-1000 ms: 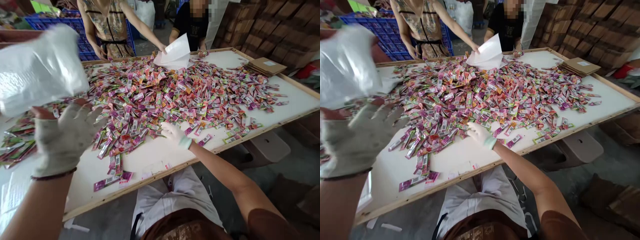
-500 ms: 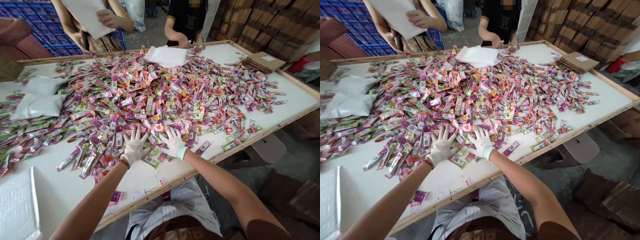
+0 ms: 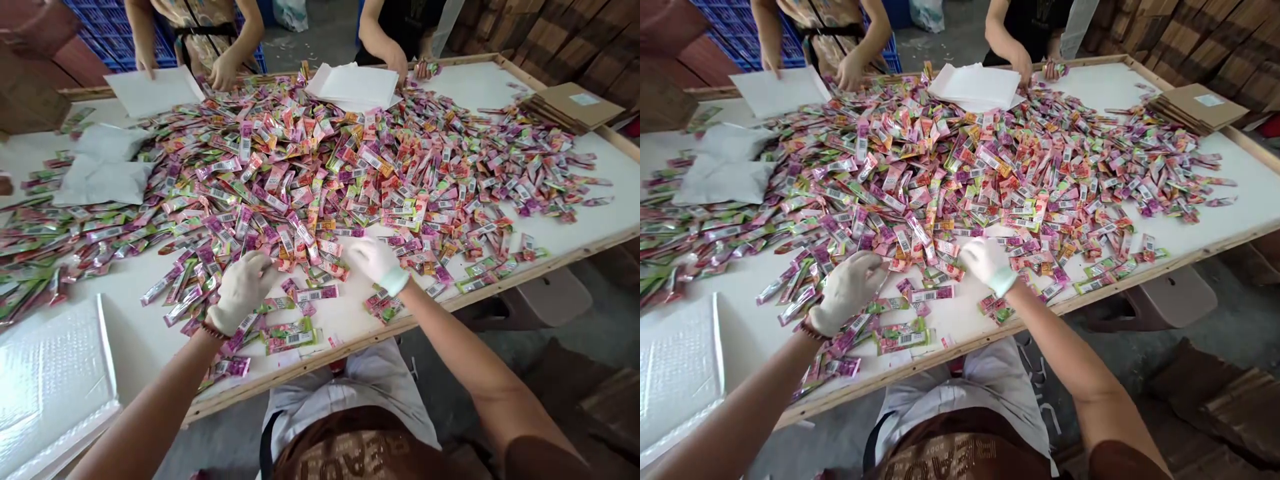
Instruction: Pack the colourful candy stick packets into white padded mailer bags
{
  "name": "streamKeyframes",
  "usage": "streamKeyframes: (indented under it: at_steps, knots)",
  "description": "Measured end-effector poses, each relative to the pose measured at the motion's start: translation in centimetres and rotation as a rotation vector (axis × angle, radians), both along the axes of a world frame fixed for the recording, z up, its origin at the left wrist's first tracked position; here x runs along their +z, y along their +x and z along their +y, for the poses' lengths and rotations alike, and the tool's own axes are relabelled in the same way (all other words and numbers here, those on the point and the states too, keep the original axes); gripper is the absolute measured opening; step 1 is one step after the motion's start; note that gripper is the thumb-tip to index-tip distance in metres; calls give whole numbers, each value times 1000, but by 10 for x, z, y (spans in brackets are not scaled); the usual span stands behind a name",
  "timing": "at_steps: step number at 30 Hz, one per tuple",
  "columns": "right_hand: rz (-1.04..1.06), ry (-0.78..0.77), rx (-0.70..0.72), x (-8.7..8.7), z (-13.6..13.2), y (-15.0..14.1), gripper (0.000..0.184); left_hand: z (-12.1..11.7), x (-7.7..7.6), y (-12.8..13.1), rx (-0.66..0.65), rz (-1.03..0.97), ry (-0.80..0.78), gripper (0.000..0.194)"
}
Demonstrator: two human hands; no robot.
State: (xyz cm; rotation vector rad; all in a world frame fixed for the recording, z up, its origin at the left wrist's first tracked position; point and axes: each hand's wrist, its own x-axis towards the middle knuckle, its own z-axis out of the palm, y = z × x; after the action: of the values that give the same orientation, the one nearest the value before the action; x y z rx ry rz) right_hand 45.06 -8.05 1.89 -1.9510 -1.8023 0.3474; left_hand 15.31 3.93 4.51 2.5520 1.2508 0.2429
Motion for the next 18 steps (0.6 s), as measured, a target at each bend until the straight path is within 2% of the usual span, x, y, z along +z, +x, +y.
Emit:
streamKeyframes:
  at_steps: [1,3,5,7,9,11,13,15,17,18]
  knots:
    - [7,-71,6,-3,12,-19,28,7,-1,9,12,73,27,24]
    - [5,-176,-18,-13,31,-52,18,19,-9,24,-37,274,38,32]
    - [-9,-225,-40,-24,38,-68,17,26,-21,29,-123,416,37,33]
    - [-27,-272,-55,-33,32,-64,13,29,-34,20,-204,389,44,24]
    - [-34,-334,-75,-35,17,-44,5,26,-44,2,-245,194,30,20]
    - [-33,-370,-94,-28,3,-18,4,23,-46,-14,-154,-65,-20,19]
    - [29,-329,-131,-15,-2,1,7,22,-41,-20,53,-281,-91,20]
    - [172,-218,-170,-1,9,2,17,26,-34,-9,231,-397,-170,20]
    - [335,-129,-178,5,33,-15,28,33,-29,17,302,-410,-241,18]
    - [377,-132,-181,3,48,-28,32,37,-30,32,310,-384,-264,17]
